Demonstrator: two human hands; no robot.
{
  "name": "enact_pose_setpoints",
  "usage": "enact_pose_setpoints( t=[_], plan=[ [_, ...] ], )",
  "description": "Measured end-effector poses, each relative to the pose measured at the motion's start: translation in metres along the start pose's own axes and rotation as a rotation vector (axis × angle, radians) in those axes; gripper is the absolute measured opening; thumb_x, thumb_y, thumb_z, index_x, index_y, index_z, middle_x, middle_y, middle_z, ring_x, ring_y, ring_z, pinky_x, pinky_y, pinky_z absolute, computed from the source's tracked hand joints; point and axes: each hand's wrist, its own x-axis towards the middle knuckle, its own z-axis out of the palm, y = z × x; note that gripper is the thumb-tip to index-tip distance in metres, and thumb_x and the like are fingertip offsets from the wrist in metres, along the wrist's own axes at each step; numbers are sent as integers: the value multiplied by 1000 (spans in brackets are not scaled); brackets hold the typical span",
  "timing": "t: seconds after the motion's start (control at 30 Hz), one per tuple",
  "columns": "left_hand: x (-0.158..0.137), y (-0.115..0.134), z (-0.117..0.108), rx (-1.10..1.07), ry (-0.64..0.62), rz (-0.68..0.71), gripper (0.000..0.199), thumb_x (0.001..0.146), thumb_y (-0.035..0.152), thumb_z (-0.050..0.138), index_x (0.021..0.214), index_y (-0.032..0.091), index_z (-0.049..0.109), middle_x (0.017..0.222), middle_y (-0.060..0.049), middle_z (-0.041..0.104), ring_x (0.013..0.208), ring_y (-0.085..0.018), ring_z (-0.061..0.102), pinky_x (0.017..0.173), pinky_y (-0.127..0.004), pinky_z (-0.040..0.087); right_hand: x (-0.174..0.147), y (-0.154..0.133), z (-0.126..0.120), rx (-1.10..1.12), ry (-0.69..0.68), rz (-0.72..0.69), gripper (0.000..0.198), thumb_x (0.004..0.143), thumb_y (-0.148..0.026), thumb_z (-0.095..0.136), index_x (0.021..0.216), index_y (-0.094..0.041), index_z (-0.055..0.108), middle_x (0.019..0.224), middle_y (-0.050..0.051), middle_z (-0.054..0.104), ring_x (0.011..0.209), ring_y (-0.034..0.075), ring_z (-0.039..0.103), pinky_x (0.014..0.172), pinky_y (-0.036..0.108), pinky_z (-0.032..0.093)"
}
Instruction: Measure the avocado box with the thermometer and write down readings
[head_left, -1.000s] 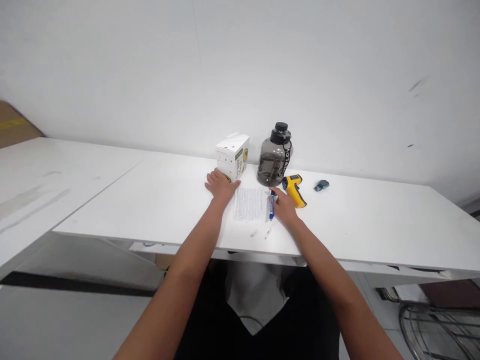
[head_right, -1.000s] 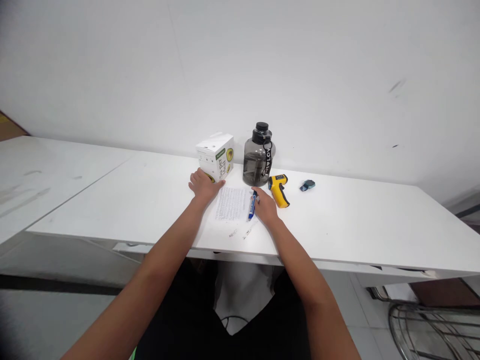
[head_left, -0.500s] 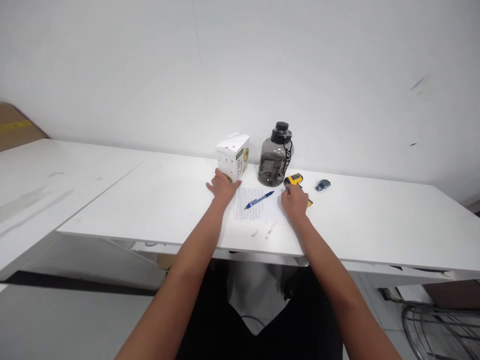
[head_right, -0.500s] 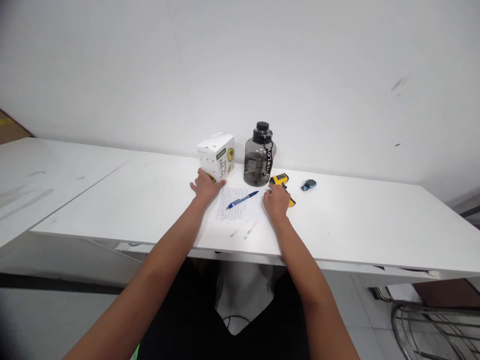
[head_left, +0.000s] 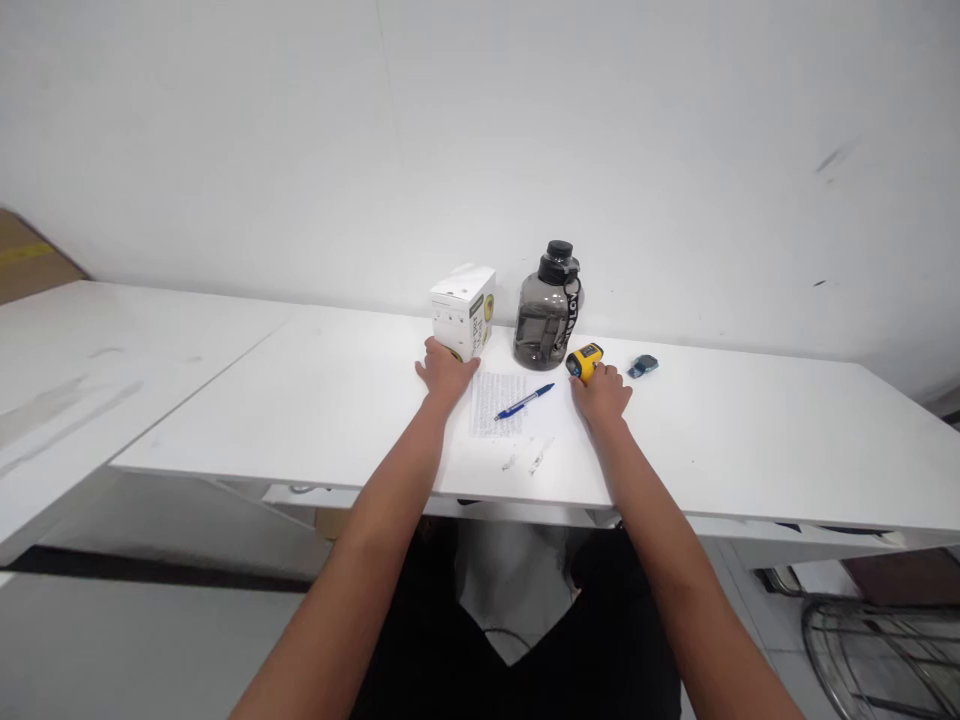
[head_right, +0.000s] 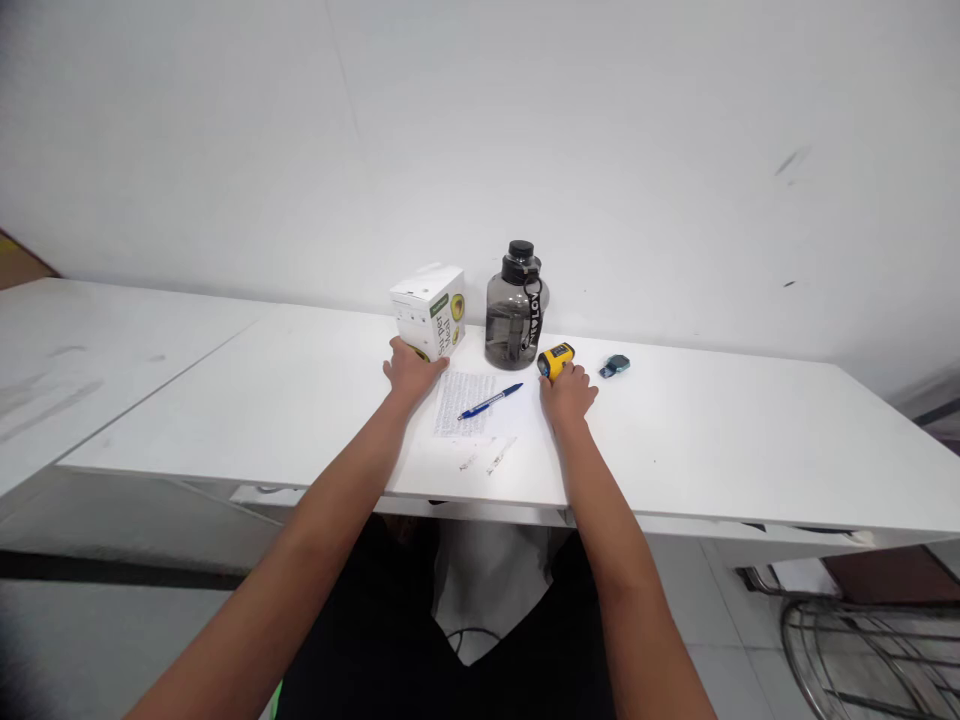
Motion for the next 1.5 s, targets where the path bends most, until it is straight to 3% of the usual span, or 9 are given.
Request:
enact_pose_setpoints(
  t=[0.13,0.4,0.5,0.6,0.73,0.97,1.13,1.33,1.5],
  plan=[
    [5,-3,0,-267,34,-70,79,68,35,94,122,26,37,134,-16,65,132,-37,64,113,-54,47,-7,-5,-8,0,-12,27,61,105,-38,52,156,-5,43,143,27,60,134,38,56,106,51,43],
    [15,-3,3,-1045,70,-234,61,72,25,88,106,27,38,124,-6,65,112,-19,69,99,-37,56,-8,3,-15,379,119,147,71,101,-47,48,162,-11,36,151,25,58,138,41,55,110,55,42],
    [17,0,2,-1149,15,-217,55,69,26,88,104,25,45,115,-2,68,102,-16,69,94,-33,56,-6,8,-12,647,218,157,69,100,-55,45,157,-17,42,149,21,61,135,37,58,108,48,45],
    [17,3,-2,-1254,-72,-172,50,65,29,88,99,25,52,112,0,71,103,-15,68,91,-30,55,-4,9,-6,935,210,220,66,97,-68,43,141,-19,55,126,15,71,111,30,70,92,40,53],
    [13,2,-13,-1430,-358,-124,46,63,35,87,102,27,63,121,-1,75,112,-21,70,94,-35,59,-2,7,-1,1135,182,267,64,91,-77,50,119,-20,62,96,4,68,81,22,69,77,35,53],
    [3,1,-17,-1426,-680,-11,58,66,34,87,121,24,71,124,-7,80,127,-33,71,109,-52,59,-9,1,-9,1279,360,115,64,84,-73,64,121,-22,60,104,3,67,84,19,66,82,37,55],
    [-9,10,-12,-1279,-781,140,65,64,39,94,122,21,72,126,-11,80,131,-39,69,114,-55,55,-18,-3,-12,1293,549,16,60,79,-59,77,122,-21,60,110,6,68,98,21,67,93,41,58],
    [-19,20,-9,-1177,-707,224,84,56,33,100,134,22,69,133,-11,77,129,-39,70,112,-54,54,-29,-9,-8,1281,612,-61,54,76,-58,80,108,-18,65,101,8,70,99,24,71,96,44,60],
    [-20,24,-18,-1231,-519,262,76,60,45,97,127,19,72,127,-12,78,124,-39,72,107,-52,57,-36,-12,-11,1342,548,-84,53,72,-59,81,101,-17,66,95,11,74,93,27,72,90,47,61]
  ],
)
